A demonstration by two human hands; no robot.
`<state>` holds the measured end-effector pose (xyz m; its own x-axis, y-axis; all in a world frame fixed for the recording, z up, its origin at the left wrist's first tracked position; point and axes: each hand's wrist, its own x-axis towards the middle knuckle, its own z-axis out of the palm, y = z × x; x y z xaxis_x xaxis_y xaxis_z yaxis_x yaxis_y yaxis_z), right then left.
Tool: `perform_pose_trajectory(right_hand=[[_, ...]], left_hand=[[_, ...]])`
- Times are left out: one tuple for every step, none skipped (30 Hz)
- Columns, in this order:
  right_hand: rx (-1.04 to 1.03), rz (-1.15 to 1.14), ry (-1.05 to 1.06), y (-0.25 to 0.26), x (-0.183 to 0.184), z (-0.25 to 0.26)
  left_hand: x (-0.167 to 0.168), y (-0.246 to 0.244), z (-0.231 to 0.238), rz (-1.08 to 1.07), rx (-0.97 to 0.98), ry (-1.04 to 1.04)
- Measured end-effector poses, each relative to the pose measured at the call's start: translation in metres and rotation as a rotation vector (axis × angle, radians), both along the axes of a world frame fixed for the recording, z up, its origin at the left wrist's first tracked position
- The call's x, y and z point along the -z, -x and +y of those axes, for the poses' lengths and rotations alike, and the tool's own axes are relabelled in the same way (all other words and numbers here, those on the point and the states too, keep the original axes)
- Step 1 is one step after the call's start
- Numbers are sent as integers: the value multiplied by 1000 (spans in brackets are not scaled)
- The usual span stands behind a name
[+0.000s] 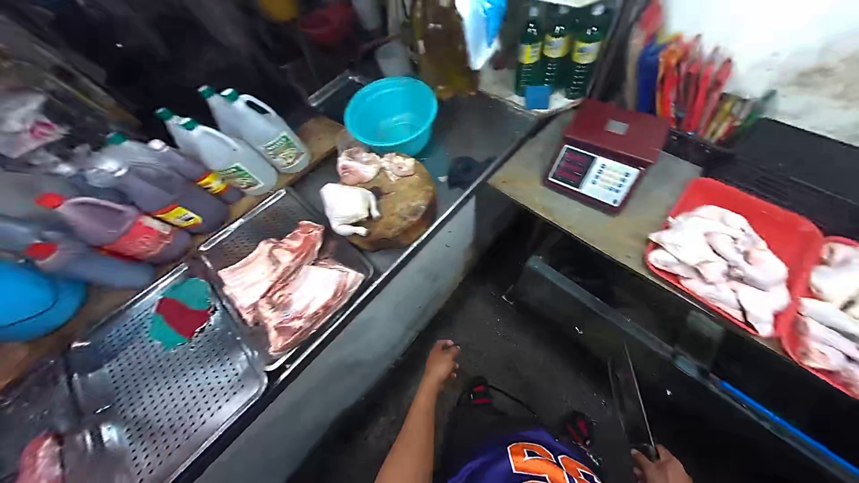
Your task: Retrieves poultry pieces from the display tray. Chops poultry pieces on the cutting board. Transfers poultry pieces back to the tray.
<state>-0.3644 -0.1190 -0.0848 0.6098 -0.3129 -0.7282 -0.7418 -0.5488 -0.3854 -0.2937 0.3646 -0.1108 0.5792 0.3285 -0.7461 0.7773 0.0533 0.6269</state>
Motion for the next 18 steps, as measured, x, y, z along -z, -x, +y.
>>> perform_pose_trajectory(right_hand=[[-48,-4,-3,-23,-11,26],[-101,-19,-7,-42,-22,50],[-147,-49,-16,-61,-31,72],[-185,-87,-23,-79,-40,93],[-224,-127,-25,-98,-48,113],[-266,-170,-25,-116,-55,132],[-311,-213,-31,-136,-61,150],[-357,-252,-41,-156,-66,167],[-399,-282,-50,-176,-71,185],[-438,-302,-66,-198,-78,204],[-483,-326,-81,-221,-84,223],[-526,-354,-98,-244,-89,242],[-568,-375,-115,-268,-94,262],[-615,-396,-126,-292,-99,281],[-666,-420,-134,-316,-101,301],[-713,-445,-141,-341,-104,321],[-761,-466,-146,-364,-106,339],[-814,-477,-141,-386,-111,356]], left_hand=[[-15,-2,23,-49,-91,21],[-32,-3,46,-104,-151,12],[-48,-6,68,-172,-184,-24],[-65,-10,89,-244,-187,-93],[-81,-15,109,-312,-158,-195],[-99,-22,127,-369,-104,-311],[-116,-31,144,-415,-32,-413],[-131,-43,157,-447,55,-501],[-145,-56,168,-457,145,-582],[-156,-73,177,-451,234,-658],[-163,-92,185,-438,309,-722],[-167,-113,192,-416,371,-771],[-167,-134,201,-395,421,-814],[-162,-155,211,-378,456,-860],[-155,-176,223,-371,481,-907],[-145,-196,237,-370,506,-955],[-133,-215,251,-360,539,-999],[-122,-229,261,-339,567,-1040]])
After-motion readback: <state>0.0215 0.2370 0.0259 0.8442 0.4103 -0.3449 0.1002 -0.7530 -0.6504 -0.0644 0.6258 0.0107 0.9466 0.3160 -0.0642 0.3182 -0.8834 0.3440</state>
